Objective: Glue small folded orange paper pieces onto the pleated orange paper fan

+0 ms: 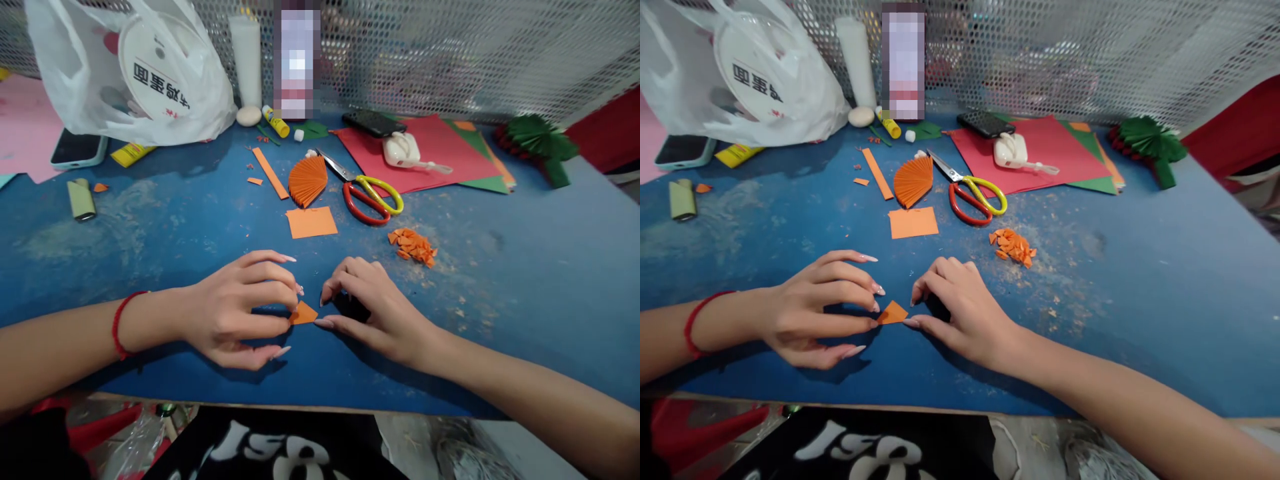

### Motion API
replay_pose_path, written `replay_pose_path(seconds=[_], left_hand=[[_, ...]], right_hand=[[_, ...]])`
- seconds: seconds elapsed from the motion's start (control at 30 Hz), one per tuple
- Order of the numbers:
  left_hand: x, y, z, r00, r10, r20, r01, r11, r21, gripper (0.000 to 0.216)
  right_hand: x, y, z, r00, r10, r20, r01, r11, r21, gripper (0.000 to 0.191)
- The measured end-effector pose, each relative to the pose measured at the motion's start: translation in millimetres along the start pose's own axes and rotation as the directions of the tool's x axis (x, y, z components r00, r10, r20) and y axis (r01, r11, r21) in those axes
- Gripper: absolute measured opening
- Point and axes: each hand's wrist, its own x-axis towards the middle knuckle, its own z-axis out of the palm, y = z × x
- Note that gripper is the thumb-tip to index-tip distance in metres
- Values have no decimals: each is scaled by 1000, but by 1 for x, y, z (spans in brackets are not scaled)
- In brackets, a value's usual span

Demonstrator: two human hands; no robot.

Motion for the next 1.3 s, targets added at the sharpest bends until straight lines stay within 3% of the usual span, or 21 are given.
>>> replay_pose_path(seconds=[0.13, 0.23, 0.37, 0.53, 0.63, 0.73, 0.83, 0.93, 1.0, 1.07, 1.13, 1.17, 1.23, 1.3], left_hand=[[-1, 0, 1, 994, -101, -40, 99, 994, -52, 4], [-1, 0, 2, 974, -204, -99, 197, 977, -81, 10], [-2, 1, 3, 948, -281, -147, 269, 958, -97, 17], [-2, 2, 0, 922, -381, -60, 372, 920, -122, 14], [-2, 5, 0, 897, -440, 38, 439, 880, -181, 25], [-1, 11, 3, 880, -462, 106, 472, 831, -294, 31], [-1, 17, 4, 858, -504, 99, 498, 768, -401, 34], [0, 20, 1, 789, -605, 108, 574, 664, -478, 33], [1, 20, -2, 705, -701, 109, 637, 558, -532, 31], [2, 20, -3, 603, -789, 113, 676, 431, -598, 32], [2, 18, -1, 525, -838, 147, 665, 297, -685, 35], [2, 17, 1, 500, -849, 168, 640, 232, -732, 36], [0, 14, 4, 477, -855, 204, 591, 141, -794, 37], [-1, 11, 5, 465, -861, 207, 563, 108, -819, 37]], right_hand=[[2, -4, 2, 1000, -22, -15, 23, 998, 60, 16], [6, -8, 6, 997, -42, -69, 45, 998, 47, 23], [13, -12, 9, 998, -58, -33, 59, 997, 51, 22], [18, -14, 5, 997, -55, -46, 64, 969, 241, 17], [21, -22, 4, 998, 29, -48, -8, 920, 391, 17], [25, -33, 5, 998, 66, -9, -57, 910, 410, 13], [29, -42, 6, 1000, 5, -4, -3, 920, 391, 12], [36, -45, -5, 997, -81, -7, 78, 930, 359, 14], [42, -42, -20, 992, -128, -22, 128, 942, 310, 16], [51, -33, -40, 987, -118, -108, 134, 980, 148, 22], [62, -18, -59, 982, 11, -186, -50, 978, -205, 28], [68, -9, -68, 966, 136, -219, -220, 876, -429, 31], [80, 11, -82, 919, 262, -296, -385, 759, -525, 33], [92, 29, -90, 879, 379, -290, -477, 683, -553, 34]])
